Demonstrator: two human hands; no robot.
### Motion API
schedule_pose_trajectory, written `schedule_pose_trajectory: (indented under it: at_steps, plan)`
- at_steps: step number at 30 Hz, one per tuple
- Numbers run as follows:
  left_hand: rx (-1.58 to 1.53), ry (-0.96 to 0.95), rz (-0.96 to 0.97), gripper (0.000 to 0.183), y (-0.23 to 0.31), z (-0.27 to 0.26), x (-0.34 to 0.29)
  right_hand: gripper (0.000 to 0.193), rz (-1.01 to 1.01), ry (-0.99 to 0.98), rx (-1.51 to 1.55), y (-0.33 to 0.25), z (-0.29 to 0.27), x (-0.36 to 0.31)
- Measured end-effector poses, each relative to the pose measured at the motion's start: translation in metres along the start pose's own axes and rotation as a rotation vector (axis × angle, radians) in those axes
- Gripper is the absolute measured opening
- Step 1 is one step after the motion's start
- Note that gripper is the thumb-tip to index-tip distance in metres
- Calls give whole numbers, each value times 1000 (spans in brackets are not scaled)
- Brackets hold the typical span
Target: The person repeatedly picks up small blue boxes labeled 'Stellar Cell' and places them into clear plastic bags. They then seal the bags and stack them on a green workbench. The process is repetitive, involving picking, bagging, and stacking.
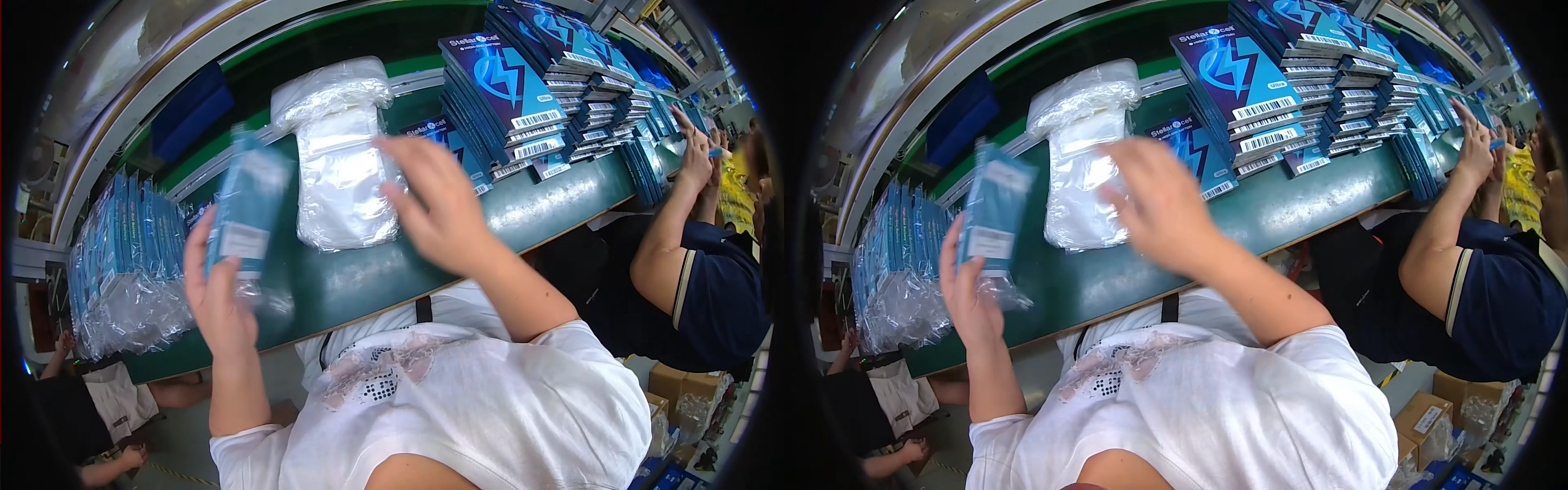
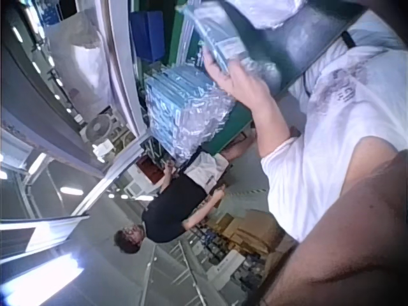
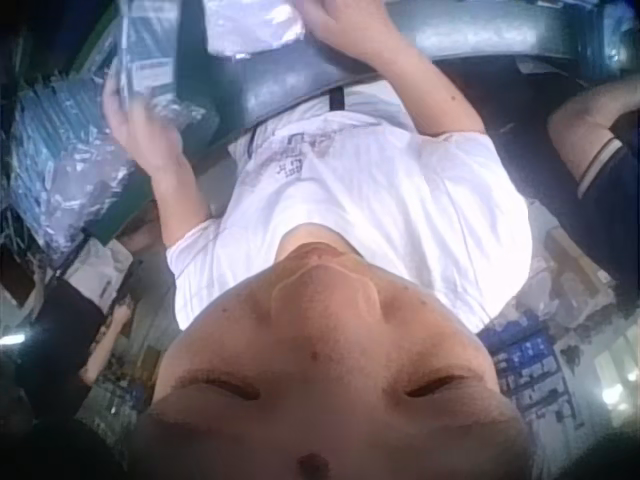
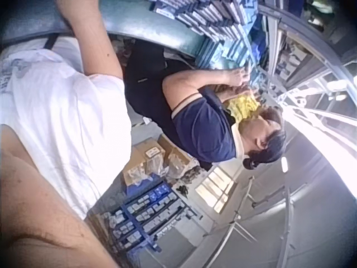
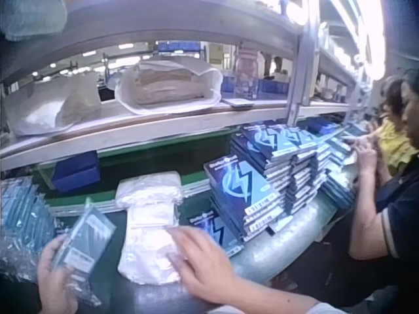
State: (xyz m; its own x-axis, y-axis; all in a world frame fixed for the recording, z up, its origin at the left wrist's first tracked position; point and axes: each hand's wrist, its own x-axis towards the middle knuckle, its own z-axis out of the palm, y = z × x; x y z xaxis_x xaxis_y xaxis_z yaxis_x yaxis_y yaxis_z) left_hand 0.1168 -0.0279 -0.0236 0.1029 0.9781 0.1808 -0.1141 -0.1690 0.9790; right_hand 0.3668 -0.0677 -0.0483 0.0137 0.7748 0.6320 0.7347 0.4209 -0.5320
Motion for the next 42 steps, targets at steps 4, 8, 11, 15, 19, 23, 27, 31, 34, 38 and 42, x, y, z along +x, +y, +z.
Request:
schedule_pose_trajectory:
  at_steps: [4, 8, 11, 15, 19, 23, 27, 31, 34, 38, 42]
  plan:
    - [889, 44, 218, 46, -30, -59, 13, 48, 87, -103, -484, 52, 7, -35]
    - [1346, -11, 211, 48, -47, -65, 8, 56, 179, -201, -492, 26, 0, -60]
    - [1376, -29, 367, 48, -40, -46, 12, 65, 314, -121, -509, 17, -3, -61]
    - [1017, -409, 500, 37, -20, 4, 20, 68, 423, -213, -546, 18, -8, -57]
    - [1166, -772, 611, 28, -22, 23, 31, 69, 522, -115, -150, 8, -17, -43]
    - [1114, -761, 534, 27, -30, 28, 39, 55, 877, 39, 659, -6, -22, -35]
    - [802, -568, 404, 26, -28, 34, 28, 48, 1048, -12, 1225, -7, -23, -34]
    - [787, -543, 443, 17, -35, 33, 25, 56, 992, -362, 1532, -16, -17, -29]
    - [669, -517, 330, 14, -37, 33, 22, 65, 1051, -483, 1686, -24, -5, -23]
    - [636, -421, 415, 17, -36, 35, 23, 69, 1095, -435, 1628, -11, 11, -21]
    - [552, -379, 10, 15, -39, 34, 24, 59, 1053, -375, 1559, -10, 1, -17]
